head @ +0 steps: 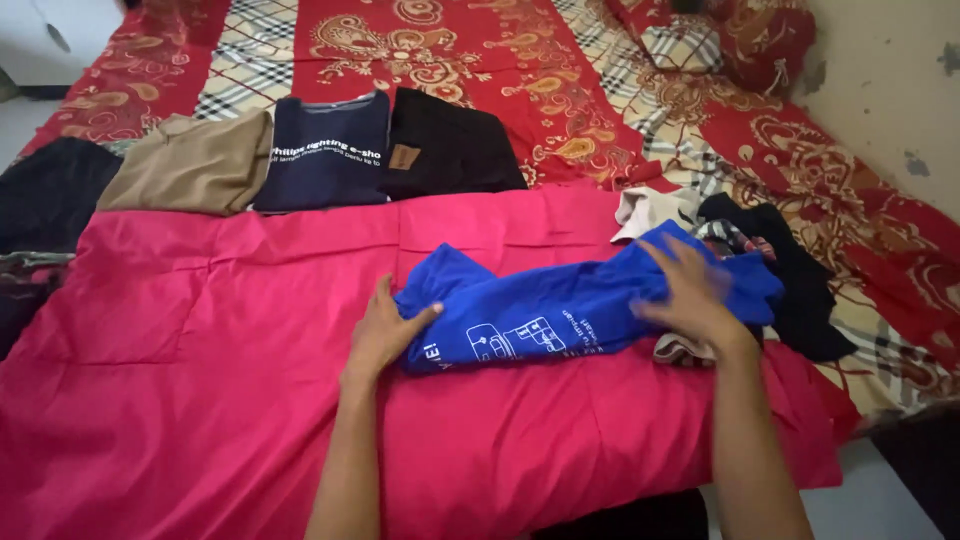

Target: The person folds a black t-shirt and a blue t-shirt on a bed. They smooth the fabric, fold the sleeves and sides, then fold the shirts in half and place them in a neat stack with other folded clothes.

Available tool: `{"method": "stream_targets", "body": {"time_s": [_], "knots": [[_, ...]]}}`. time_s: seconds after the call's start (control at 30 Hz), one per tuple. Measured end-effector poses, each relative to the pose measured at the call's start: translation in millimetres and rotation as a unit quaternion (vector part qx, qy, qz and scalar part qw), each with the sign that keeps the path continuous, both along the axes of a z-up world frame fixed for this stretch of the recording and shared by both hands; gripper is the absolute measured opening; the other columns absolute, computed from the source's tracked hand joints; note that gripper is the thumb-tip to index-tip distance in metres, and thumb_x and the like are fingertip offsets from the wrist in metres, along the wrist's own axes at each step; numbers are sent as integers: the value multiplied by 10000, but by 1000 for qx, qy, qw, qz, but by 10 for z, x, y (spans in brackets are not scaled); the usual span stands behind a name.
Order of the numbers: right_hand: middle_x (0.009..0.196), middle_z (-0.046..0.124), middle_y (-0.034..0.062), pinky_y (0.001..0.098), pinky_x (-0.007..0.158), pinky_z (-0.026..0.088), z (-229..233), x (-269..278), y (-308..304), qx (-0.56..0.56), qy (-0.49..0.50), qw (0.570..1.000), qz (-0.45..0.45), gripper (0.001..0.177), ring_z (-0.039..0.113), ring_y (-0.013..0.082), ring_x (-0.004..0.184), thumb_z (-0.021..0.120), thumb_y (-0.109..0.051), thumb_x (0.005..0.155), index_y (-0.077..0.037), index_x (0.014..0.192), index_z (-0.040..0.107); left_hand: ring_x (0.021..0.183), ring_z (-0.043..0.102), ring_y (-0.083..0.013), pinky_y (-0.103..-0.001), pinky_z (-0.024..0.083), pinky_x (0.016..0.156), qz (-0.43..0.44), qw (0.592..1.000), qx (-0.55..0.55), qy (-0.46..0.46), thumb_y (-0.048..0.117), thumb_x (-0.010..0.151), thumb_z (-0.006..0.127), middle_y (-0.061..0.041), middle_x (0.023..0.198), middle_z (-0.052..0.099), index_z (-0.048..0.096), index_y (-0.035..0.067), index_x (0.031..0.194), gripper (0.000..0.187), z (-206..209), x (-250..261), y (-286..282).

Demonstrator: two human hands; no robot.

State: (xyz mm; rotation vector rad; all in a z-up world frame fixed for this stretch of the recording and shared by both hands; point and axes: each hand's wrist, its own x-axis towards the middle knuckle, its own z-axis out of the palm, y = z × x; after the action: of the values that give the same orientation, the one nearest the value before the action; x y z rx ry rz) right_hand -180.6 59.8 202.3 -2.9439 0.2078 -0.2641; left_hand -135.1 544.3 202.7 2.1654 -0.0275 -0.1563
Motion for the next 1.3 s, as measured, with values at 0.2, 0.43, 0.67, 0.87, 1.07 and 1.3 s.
{"method": "stream_targets", "body": {"time_s": [0.2, 0.43, 0.67, 0.87, 1.07, 1.3], "knots": [[1579, 548, 85, 776, 1228, -83, -923, 1271, -348, -182, 64, 976, 104, 842, 409, 257, 1548, 799, -298, 812, -333, 1587, 470, 1190, 714, -411, -539, 560, 982, 4, 984, 170, 45, 501, 837, 767, -194, 1139, 788, 766, 204, 1251, 509, -479, 331, 333], [1021, 792, -58, 485, 958, 481, -94, 1243, 309, -273, -75, 958, 49, 246, 780, 214, 1010, 720, -427, 902, -336, 1130, 723, 1014, 709, -489, -560, 542, 873, 212, 954, -44, -207, 280, 910, 792, -276, 982, 731, 744, 28, 1100, 319, -479, 510, 1334], [1152, 666, 224, 515, 989, 438, 1455, 1483, 1448, -153, -389, 883, 214, 371, 582, 411, 1100, 751, -13, 851, -58, 1219, 740, 1410, 503, -452, -497, 338, 1194, 339, 778, 58, -526, 321, 1179, 561, -334, 1496, 545, 493, -118, 1470, 532, 746, 782, 2779], [1096, 637, 268, 581, 859, 459, 1011, 754, 1317, 1, -293, 923, 251, 556, 613, 518, 928, 593, 54, 770, -4, 1320, 535, 1635, 264, -227, -410, 192, 1390, 332, 731, -237, -546, 310, 1270, 526, -127, 1730, 293, 274, 56, 1641, 515, 756, -39, 2963], [1386, 792, -28, 248, 1044, 535, 305, -241, 891, 114, 203, 919, 318, 796, 779, 125, 1193, 760, 42, 593, -277, 1323, 763, 949, 624, -179, -379, 567, 821, 101, 951, -294, -5, 228, 831, 751, -43, 1135, 669, 637, 103, 1255, 456, 284, -1235, 2874], [1305, 843, -260, 141, 968, 567, 396, -792, 985, 92, 398, 903, 133, 665, 786, -12, 1116, 1074, -453, 632, -479, 1253, 837, 763, 693, -238, -365, 555, 706, 28, 983, -140, 117, 432, 967, 484, -116, 1047, 830, 760, 98, 1359, 585, 212, -1177, 2837]]}}
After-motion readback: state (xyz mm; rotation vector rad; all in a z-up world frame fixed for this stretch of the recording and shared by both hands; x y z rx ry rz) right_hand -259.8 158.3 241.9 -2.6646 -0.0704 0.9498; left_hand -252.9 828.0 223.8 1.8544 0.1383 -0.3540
